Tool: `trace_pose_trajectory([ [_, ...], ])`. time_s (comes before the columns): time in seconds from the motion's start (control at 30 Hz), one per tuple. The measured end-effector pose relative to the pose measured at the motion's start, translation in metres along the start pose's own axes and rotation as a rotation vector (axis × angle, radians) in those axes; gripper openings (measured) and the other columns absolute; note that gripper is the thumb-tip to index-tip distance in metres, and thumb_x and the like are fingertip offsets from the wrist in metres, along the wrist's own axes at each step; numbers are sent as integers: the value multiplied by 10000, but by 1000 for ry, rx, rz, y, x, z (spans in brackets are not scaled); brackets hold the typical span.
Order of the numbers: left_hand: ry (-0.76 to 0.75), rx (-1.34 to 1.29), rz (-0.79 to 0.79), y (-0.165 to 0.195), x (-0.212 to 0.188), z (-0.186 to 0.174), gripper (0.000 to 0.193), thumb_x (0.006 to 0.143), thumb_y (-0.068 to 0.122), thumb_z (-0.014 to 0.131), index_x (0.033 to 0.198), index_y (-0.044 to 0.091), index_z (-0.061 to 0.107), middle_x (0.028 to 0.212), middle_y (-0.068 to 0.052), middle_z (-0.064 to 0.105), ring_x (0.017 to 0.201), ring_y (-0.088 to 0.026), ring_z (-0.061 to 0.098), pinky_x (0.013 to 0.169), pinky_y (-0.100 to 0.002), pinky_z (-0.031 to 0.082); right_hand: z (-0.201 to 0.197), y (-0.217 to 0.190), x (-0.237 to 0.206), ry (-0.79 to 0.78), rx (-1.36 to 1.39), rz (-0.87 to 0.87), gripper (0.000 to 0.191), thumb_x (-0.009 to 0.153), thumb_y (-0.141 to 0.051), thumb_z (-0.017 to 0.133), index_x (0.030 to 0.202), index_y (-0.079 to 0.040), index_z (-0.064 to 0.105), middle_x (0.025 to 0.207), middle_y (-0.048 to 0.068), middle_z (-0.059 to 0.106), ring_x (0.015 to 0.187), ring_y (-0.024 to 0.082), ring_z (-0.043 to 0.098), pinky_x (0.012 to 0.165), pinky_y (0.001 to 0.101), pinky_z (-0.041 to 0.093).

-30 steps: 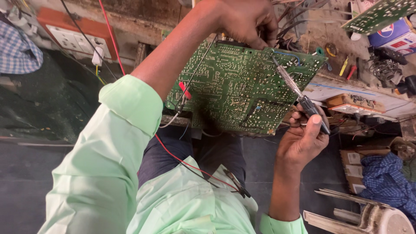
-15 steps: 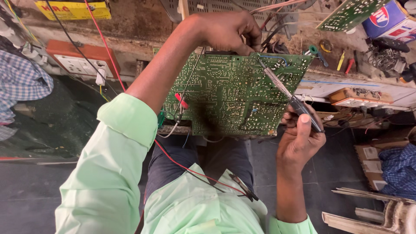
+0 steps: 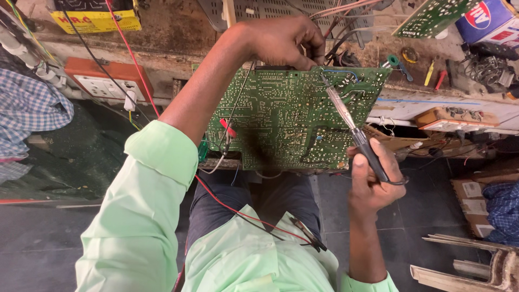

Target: The person works on a large green circuit board at a cluttered electronics repair bench. They hold the board steady, use a soldering iron to solder and desolder joints, use a small hand tool to work on components, and at the end dip the soldering iron tip into a container.

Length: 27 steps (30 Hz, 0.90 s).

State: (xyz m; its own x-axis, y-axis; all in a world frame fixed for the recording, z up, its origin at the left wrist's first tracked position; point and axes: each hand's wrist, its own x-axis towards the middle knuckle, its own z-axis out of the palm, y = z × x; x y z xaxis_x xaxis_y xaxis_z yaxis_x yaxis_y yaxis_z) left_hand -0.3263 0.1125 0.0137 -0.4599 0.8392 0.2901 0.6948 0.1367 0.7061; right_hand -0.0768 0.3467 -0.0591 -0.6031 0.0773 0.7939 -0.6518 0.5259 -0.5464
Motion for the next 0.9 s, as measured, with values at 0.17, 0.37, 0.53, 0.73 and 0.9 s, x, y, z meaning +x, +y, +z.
trace_pose_trajectory([
  [0.17, 3, 4, 11, 1, -2, 0, 219, 881, 123, 742, 1069, 10, 741, 911, -46, 738, 801, -123, 672, 703, -304, 546, 5, 4, 2, 131, 413, 299, 352, 1108, -176, 622, 1317, 108, 629, 1049, 153, 713, 836, 174, 680, 766, 271, 576],
  [0.37, 11, 74, 56, 4, -1, -1, 221, 897, 131, 739, 1082, 10, 736, 929, -44, 737, 818, -122, 677, 714, -306, 545, 2, 9, 8, 156, 628, 461, 327, 1105, -138, 624, 1320, 108, 625, 1116, 155, 697, 905, 175, 664, 841, 284, 559],
  [0.53, 2, 39, 36, 1, -2, -1, 220, 894, 128, 738, 1081, 11, 737, 927, -35, 735, 811, -113, 663, 713, -303, 541, 4, 7, 3, 99, 436, 292, 356, 1105, -154, 642, 1340, 112, 628, 1086, 145, 701, 887, 163, 672, 811, 261, 573],
  [0.73, -11, 3, 35, -6, 2, 0, 226, 894, 119, 742, 1089, 6, 736, 902, -34, 728, 801, -107, 656, 711, -294, 532, -4, 3, 3, -1, 128, 38, 299, 1091, -85, 679, 1327, 88, 616, 1086, 158, 707, 915, 160, 711, 829, 263, 601],
  [0.9, -20, 4, 11, -7, 3, 0, 220, 893, 117, 740, 1085, 9, 737, 896, -31, 731, 797, -106, 662, 713, -296, 539, -18, -6, 11, -98, -155, -123, 270, 1006, 16, 705, 1264, 71, 652, 1218, 225, 675, 944, 211, 749, 688, 233, 599],
])
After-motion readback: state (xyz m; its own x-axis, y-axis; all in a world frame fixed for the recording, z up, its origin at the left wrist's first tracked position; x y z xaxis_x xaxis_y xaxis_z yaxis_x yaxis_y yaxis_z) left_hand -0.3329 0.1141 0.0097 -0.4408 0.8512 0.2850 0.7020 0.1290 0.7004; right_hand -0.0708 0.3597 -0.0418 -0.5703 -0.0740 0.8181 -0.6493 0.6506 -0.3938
